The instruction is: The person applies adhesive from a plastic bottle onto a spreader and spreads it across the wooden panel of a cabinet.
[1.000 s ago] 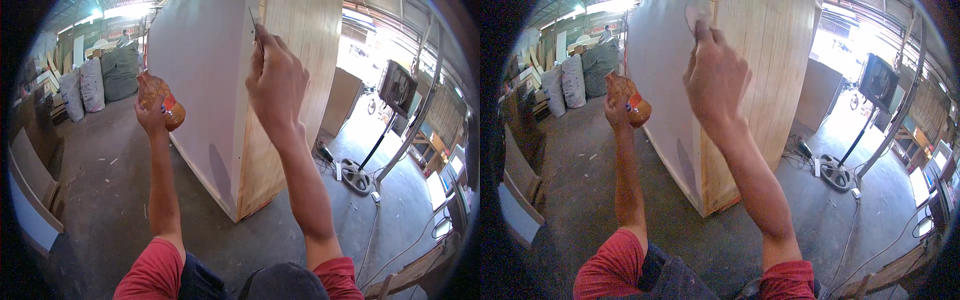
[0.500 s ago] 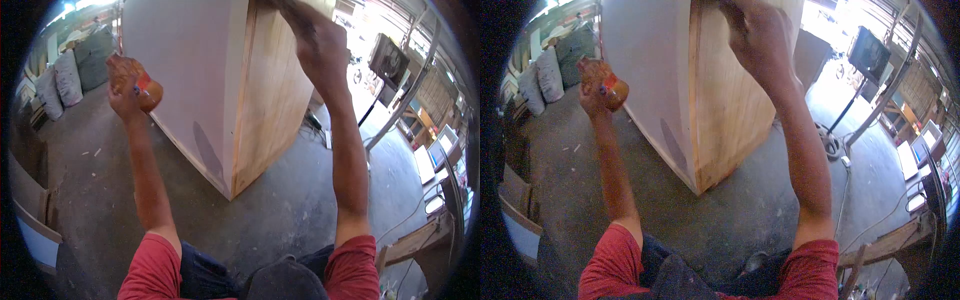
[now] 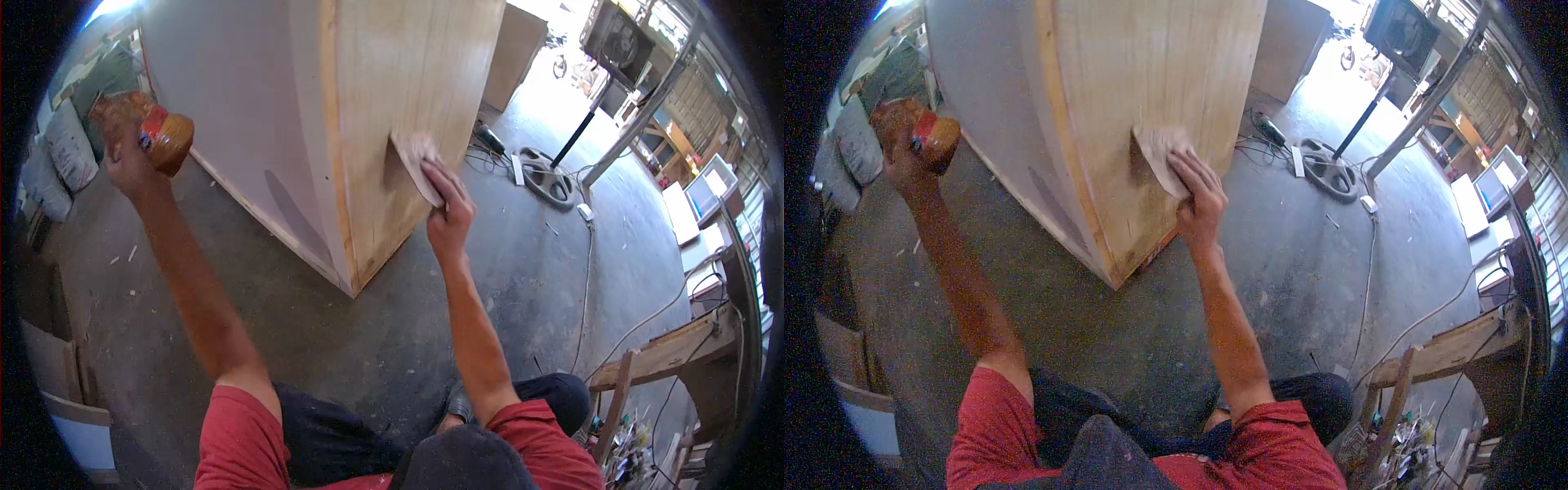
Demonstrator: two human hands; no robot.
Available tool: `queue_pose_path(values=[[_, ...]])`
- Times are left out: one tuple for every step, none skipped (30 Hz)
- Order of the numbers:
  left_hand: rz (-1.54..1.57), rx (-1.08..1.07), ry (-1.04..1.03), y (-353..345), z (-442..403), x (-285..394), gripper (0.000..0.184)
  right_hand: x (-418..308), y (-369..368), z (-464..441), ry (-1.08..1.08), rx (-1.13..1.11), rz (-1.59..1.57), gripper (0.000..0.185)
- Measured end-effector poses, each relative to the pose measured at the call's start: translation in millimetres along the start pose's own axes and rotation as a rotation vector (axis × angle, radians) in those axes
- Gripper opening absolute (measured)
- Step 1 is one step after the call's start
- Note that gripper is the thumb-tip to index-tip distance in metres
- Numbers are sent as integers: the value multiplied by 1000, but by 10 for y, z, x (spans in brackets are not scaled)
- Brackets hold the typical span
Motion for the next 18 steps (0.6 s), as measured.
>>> queue_pose_path(values=[[-21, 34, 23, -16, 16, 21, 66, 94, 63, 127, -53, 34, -5, 56], [-22, 25, 23, -34, -3, 16, 66, 224, 124, 211, -106, 68, -11, 54], [-59, 38, 13, -7, -43, 0, 66, 464, 205, 123, -161, 211, -76, 48], [-100, 49, 6, 38, -87, -28, 66, 761, 262, -41, -220, 351, -139, 43], [-113, 38, 15, 84, -152, -70, 66, 712, 446, -415, -258, 379, 18, 33], [-85, 28, -1, 153, -232, -114, 65, 905, 542, -683, -197, 406, 17, 31], [-59, 17, -15, 228, -292, -155, 65, 1255, 564, -933, -102, 406, 61, 30], [-76, 6, -3, 278, -331, -195, 65, 1441, 584, -1204, -91, 331, 81, 30], [-23, -26, -53, 309, -381, -211, 62, 1536, 558, -1403, -176, 313, 89, 29], [-3, -48, -74, 381, -472, -258, 60, 1660, 509, -1524, -258, 297, 96, 27], [18, -70, -95, 454, -564, -305, 58, 1888, 409, -1518, -279, 296, 98, 27], [-201, -125, -221, 579, -710, -349, 56, 2108, 286, -1460, -216, 240, -5, 28], [-317, -166, -272, 642, -766, -393, 55, 2225, 223, -1353, -153, 185, -107, 29], [-431, -202, -330, 707, -821, -438, 54, 1998, 186, -1108, -342, 133, -34, 34], [-370, -274, -349, 725, -845, -448, 53, 1952, 93, -811, -261, 156, 1, 31], [-341, -315, -357, 677, -825, -426, 52, 1937, -25, -493, -173, 183, 35, 28], [-311, -357, -364, 629, -804, -403, 51, 1827, -117, -163, -213, 191, -57, 29], [-397, -316, -296, 530, -693, -372, 42, 1679, -188, 199, -249, 199, -150, 30]])
Point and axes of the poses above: each hand's wrist, its own z-axis away from the middle knuckle, its own y-axis out of the back of the hand, x = y × z, the point moved 3 cm from there along -z, towards the middle knuckle, and after that the axes turned 6 degrees about -x, right-handed, at the moved point
